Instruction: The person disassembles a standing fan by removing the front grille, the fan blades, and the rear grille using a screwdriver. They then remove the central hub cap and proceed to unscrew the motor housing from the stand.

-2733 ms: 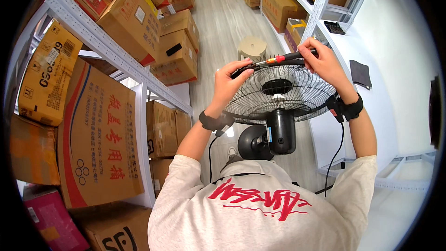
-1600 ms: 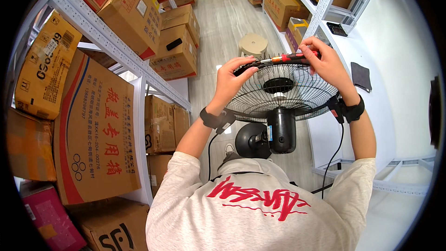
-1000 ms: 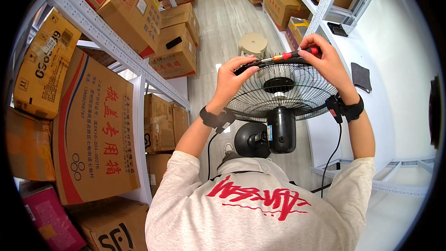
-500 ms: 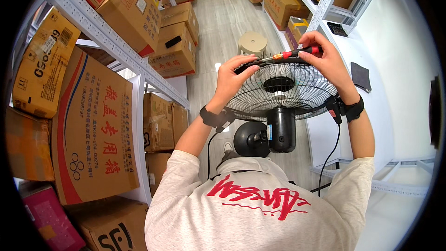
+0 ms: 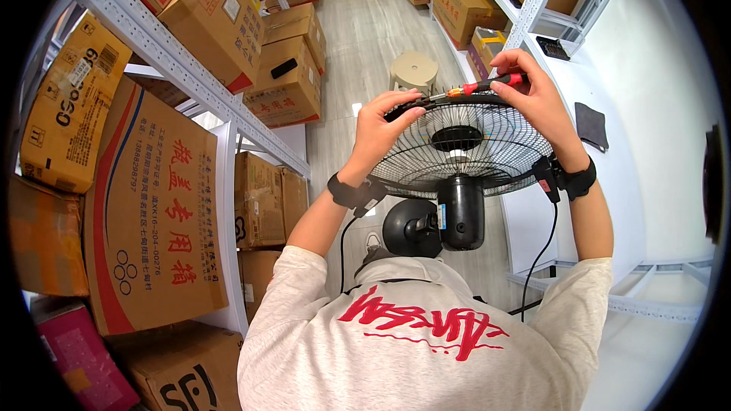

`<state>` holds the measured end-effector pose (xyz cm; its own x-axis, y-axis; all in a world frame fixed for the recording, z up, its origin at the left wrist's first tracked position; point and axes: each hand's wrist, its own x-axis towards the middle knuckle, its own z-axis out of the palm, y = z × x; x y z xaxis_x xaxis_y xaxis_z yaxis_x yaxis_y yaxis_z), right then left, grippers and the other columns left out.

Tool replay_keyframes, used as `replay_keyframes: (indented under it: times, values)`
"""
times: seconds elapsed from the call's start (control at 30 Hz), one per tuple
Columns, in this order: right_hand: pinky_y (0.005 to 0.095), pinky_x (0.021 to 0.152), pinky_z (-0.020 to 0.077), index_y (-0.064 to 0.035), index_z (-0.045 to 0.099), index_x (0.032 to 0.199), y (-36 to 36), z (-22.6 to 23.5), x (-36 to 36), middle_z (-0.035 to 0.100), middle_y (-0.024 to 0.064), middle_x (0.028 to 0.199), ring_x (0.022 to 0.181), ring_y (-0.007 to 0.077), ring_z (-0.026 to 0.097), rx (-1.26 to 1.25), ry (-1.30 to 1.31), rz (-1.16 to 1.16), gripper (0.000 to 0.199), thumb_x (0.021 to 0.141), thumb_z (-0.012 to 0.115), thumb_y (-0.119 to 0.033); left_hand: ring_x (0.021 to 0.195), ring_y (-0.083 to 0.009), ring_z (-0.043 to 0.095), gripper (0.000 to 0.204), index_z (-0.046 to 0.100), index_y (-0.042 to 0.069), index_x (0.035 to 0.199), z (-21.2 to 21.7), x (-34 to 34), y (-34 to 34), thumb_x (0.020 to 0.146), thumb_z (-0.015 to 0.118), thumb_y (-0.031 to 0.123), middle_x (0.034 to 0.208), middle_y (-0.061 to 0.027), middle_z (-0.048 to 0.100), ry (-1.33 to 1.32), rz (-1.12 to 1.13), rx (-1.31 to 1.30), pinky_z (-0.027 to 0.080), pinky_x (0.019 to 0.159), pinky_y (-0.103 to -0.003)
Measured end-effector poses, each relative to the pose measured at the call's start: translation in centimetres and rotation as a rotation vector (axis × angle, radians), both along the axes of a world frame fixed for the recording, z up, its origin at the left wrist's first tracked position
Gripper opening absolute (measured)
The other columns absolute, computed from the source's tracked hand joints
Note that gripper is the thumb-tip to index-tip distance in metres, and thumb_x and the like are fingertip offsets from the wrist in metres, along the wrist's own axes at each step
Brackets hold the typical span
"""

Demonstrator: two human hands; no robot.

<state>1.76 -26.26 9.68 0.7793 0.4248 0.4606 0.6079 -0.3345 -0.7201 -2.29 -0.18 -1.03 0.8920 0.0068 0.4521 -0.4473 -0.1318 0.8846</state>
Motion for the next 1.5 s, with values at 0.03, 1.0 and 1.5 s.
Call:
replay_keyframes:
  times: [0.03,1.0,1.5]
  values:
    - [0.0240,0.077,0.0468,-0.0042,0.060,0.107,0.1,0.1,-0.1,0.058,0.0021,0.086,0.081,0.0099,0.056,0.014,0.025,0.009,0.019,0.092,0.066,-0.013,0.100,-0.0150,0.065,0.027,0.072,0.001,0.110,0.0,0.0,0.0,0.084,0.076,0.007,0.109,-0.0101,0.071,0.001,0.002,0.002,0.049,0.088,-0.027]
    - [0.0231,0.081,0.0476,-0.0046,0.060,0.106,0.7,1.0,-0.8,0.060,0.0014,0.092,0.089,0.0082,0.058,-0.016,0.369,-0.122,0.017,0.092,0.066,-0.011,0.100,-0.0143,0.064,0.027,0.072,0.000,0.110,-0.3,0.0,0.2,0.084,0.076,0.005,0.110,-0.0101,0.071,0.005,-0.001,-0.013,0.049,0.087,-0.026]
    - [0.0247,0.083,0.0483,-0.0054,0.059,0.112,0.7,0.8,-0.5,0.058,0.0023,0.098,0.093,0.0094,0.058,-0.049,0.402,-0.150,0.025,0.090,0.069,-0.013,0.100,-0.0144,0.064,0.027,0.072,0.000,0.110,-0.3,-0.1,0.2,0.084,0.075,0.006,0.110,-0.0102,0.070,0.032,-0.006,-0.010,0.049,0.087,-0.026]
